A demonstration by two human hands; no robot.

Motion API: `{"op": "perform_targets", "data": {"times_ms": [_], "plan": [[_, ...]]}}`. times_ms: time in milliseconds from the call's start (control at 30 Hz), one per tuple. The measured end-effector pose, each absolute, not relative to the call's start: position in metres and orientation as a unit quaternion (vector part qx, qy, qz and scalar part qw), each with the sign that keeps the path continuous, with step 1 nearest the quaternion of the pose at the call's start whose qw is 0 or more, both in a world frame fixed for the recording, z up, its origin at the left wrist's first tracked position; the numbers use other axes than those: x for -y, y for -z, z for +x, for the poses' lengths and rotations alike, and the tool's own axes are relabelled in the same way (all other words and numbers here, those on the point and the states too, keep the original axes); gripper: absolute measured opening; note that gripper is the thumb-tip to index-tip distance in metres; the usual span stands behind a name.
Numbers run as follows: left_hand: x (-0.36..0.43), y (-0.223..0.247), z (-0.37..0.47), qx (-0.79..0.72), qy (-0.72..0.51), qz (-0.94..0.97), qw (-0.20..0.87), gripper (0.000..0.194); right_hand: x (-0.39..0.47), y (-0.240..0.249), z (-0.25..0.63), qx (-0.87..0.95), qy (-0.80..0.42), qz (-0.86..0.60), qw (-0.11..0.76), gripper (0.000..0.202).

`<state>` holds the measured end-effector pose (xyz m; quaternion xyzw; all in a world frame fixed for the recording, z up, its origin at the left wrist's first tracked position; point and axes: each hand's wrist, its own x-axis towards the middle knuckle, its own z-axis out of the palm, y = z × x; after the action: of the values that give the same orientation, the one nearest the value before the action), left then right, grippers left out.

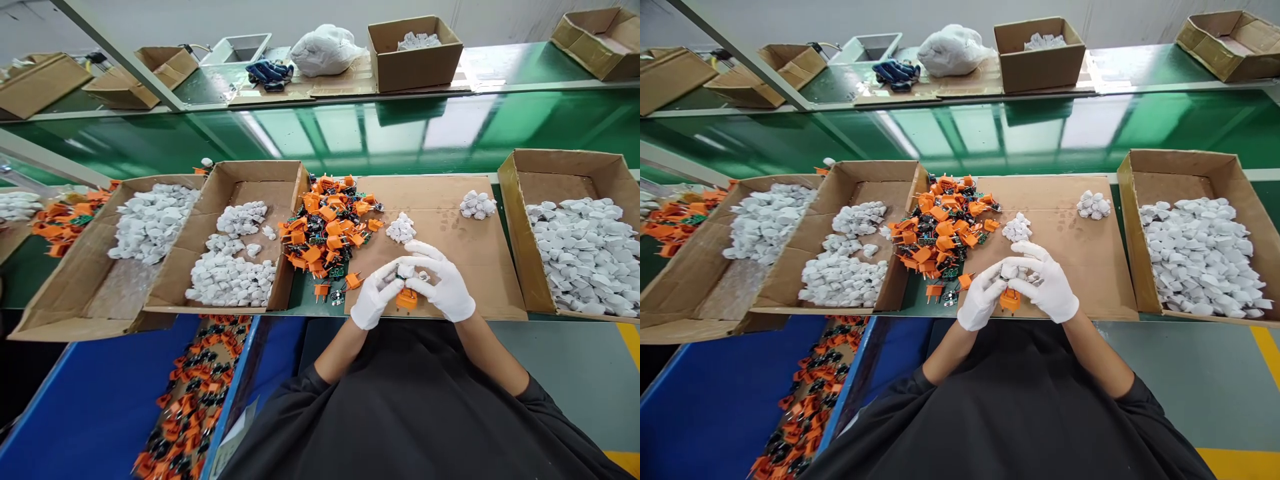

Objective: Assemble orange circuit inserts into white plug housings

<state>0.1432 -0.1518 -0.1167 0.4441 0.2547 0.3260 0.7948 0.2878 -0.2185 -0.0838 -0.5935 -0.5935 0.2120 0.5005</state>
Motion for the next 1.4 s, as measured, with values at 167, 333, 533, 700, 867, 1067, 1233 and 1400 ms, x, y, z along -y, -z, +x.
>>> {"op": "perform_targets", "data": {"times_ms": [167, 333, 533, 700, 867, 1067, 1233, 1400], "plan": [[0.145, 0.116, 0.136, -0.266, -0.364, 0.473, 0.757, 0.051, 0.224, 0.084, 0.281, 0.571, -0.307, -0.528, 0.549, 0.037], [0.144, 0.120, 0.134, -0.253, -0.411, 0.573, 0.662, 0.050, 0.223, 0.081, 0.278, 0.519, -0.390, -0.497, 0.576, 0.029], [0.142, 0.105, 0.131, -0.183, -0.451, 0.704, 0.517, 0.041, 0.227, 0.077, 0.274, 0.497, -0.364, -0.494, 0.613, 0.014], [0.138, 0.096, 0.127, -0.139, -0.463, 0.771, 0.415, 0.037, 0.232, 0.070, 0.277, 0.463, -0.448, -0.450, 0.618, 0.022], [0.140, 0.095, 0.124, -0.144, -0.478, 0.805, 0.322, 0.040, 0.230, 0.064, 0.281, 0.387, -0.591, -0.407, 0.579, 0.041], [0.139, 0.089, 0.120, -0.110, -0.499, 0.822, 0.251, 0.041, 0.232, 0.062, 0.281, 0.364, -0.657, -0.392, 0.532, 0.046], [0.136, 0.086, 0.117, -0.106, -0.469, 0.845, 0.234, 0.037, 0.235, 0.061, 0.279, 0.386, -0.630, -0.420, 0.527, 0.044], [0.134, 0.085, 0.115, -0.109, -0.434, 0.863, 0.233, 0.032, 0.235, 0.060, 0.282, 0.413, -0.635, -0.419, 0.502, 0.049]]}}
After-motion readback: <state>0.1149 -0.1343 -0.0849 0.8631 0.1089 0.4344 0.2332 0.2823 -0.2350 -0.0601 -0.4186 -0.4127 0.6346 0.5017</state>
